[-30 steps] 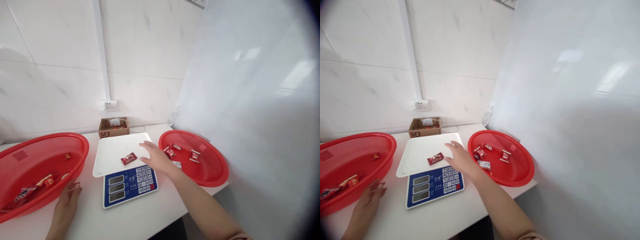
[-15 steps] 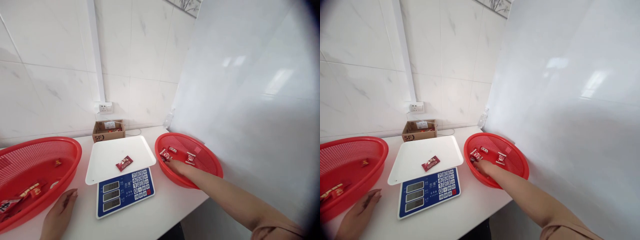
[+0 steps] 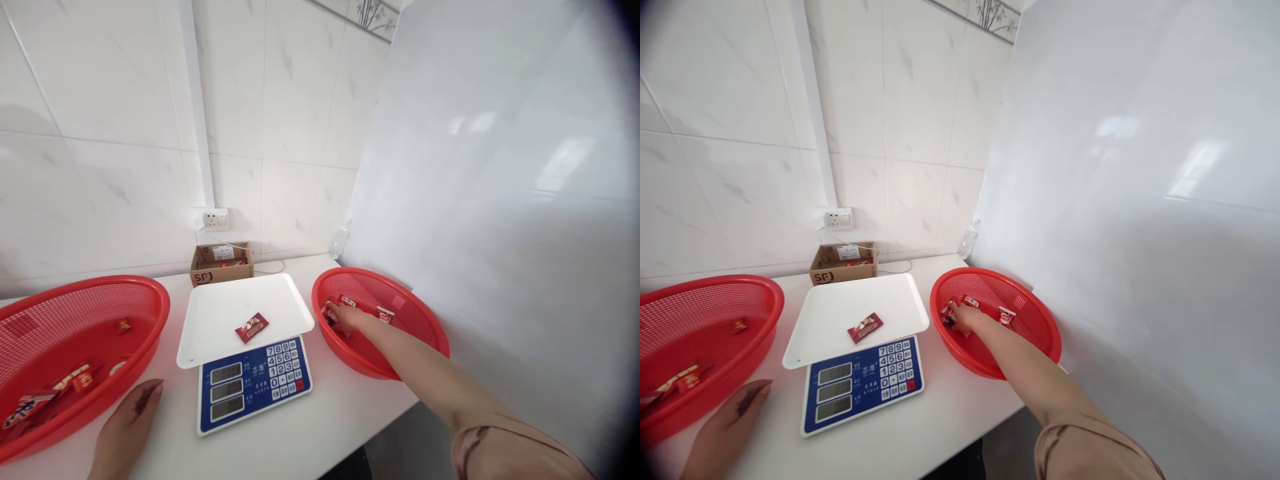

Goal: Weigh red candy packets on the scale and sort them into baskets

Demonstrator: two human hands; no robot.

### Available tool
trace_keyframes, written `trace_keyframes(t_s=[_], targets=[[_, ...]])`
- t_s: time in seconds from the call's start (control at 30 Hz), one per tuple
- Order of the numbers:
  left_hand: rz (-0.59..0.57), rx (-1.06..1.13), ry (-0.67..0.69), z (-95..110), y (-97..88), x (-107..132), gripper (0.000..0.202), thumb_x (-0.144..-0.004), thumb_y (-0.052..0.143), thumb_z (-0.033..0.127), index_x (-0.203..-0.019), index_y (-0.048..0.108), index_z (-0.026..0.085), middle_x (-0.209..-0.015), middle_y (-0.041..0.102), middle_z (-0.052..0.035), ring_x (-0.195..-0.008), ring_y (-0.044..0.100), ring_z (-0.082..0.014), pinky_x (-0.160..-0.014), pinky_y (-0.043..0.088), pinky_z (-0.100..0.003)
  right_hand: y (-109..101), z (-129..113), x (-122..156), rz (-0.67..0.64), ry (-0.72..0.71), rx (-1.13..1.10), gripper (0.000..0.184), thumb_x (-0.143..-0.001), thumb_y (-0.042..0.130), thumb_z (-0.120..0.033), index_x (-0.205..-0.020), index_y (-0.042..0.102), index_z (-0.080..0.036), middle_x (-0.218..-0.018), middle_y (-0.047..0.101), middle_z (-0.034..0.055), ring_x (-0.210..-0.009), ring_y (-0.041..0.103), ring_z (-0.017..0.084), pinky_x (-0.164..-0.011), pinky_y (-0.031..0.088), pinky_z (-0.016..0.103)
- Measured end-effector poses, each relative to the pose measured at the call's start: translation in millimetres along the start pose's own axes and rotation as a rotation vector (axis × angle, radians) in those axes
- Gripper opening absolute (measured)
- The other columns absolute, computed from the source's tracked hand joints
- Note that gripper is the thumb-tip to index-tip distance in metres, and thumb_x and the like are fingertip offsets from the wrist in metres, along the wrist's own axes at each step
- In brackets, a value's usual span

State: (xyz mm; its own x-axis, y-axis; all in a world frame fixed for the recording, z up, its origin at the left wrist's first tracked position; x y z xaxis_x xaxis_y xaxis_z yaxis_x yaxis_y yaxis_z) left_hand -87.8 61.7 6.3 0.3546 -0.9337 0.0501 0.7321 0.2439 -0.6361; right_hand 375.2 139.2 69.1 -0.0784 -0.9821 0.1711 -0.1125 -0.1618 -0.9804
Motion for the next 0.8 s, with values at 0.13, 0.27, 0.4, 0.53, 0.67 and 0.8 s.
trace_keyframes(t_s=[0.13,0.27,0.4,0.53,0.67,0.8], targets=[[0.016,-0.013,0.040,-6.1,1.0,-0.7,0.035,-0.067,0.045,0.051,-0.087,0.059,0.026,-0.097,0.066,-0.0019,-0.094,0.060,-0.0252,-0.087,0.045,-0.039,-21.0,5.7,3.6,-0.086,0.004,-0.022,0.021,-0.081,0.058,-0.031,-0.097,0.061,-0.017,-0.083,0.065,0.0031,-0.069,0.060,0.014,-0.066,0.047,0.031],[0.026,-0.033,0.027,-3.0,1.1,0.8,0.034,-0.069,0.044,0.050,-0.086,0.059,0.025,-0.095,0.066,-0.0016,-0.090,0.061,-0.0236,-0.082,0.047,-0.035,-69.7,-0.5,8.3,0.039,-0.067,-0.097,0.027,-0.073,0.061,-0.023,-0.100,0.061,-0.019,-0.089,0.067,0.0072,-0.080,0.061,0.022,-0.067,0.043,0.029],[0.023,-0.027,0.044,3.4,1.7,3.0,0.033,-0.069,0.044,0.048,-0.086,0.059,0.024,-0.092,0.067,-0.0023,-0.087,0.061,-0.0221,-0.081,0.046,-0.032,-88.0,-52.1,14.9,0.066,-0.284,-0.231,0.039,-0.078,0.053,-0.028,-0.117,0.052,-0.025,-0.102,0.065,0.0009,-0.083,0.060,0.016,-0.068,0.042,0.022],[0.041,-0.007,0.077,3.7,0.8,5.5,0.032,-0.070,0.045,0.047,-0.085,0.059,0.023,-0.091,0.067,-0.0030,-0.085,0.062,-0.0218,-0.080,0.047,-0.032,-69.6,-127.2,17.0,-0.082,-0.516,-0.281,0.042,-0.070,0.060,-0.025,-0.112,0.058,-0.027,-0.094,0.066,-0.0013,-0.071,0.061,0.014,-0.061,0.044,0.021],[0.060,0.018,0.092,-3.5,2.4,4.6,0.033,-0.069,0.045,0.047,-0.086,0.060,0.023,-0.091,0.067,-0.0027,-0.085,0.061,-0.0214,-0.080,0.046,-0.032,-60.7,-174.8,6.5,-0.128,-0.609,-0.285,0.050,-0.069,0.062,-0.033,-0.119,0.054,-0.029,-0.105,0.064,-0.0009,-0.082,0.062,0.015,-0.064,0.047,0.020],[0.061,0.051,0.126,-11.4,6.8,0.4,0.032,-0.070,0.045,0.047,-0.085,0.059,0.023,-0.089,0.066,-0.0026,-0.084,0.061,-0.0206,-0.081,0.046,-0.032,-61.3,-181.0,-6.4,-0.129,-0.594,-0.250,0.069,-0.070,0.062,-0.042,-0.133,0.041,-0.023,-0.118,0.059,0.0077,-0.085,0.062,0.019,-0.068,0.050,0.025]])
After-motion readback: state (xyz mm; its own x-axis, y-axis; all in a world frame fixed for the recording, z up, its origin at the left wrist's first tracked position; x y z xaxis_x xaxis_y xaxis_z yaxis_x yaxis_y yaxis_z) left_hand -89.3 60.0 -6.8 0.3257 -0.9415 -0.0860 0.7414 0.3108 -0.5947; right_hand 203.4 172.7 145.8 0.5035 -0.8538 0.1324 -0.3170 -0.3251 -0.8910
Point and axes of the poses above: each hand's wrist, its own x-axis away from the middle knuckle, its own y-axis out of the palm, z = x × y, the point moved 3 cm from there along -x, towards the middle knuckle
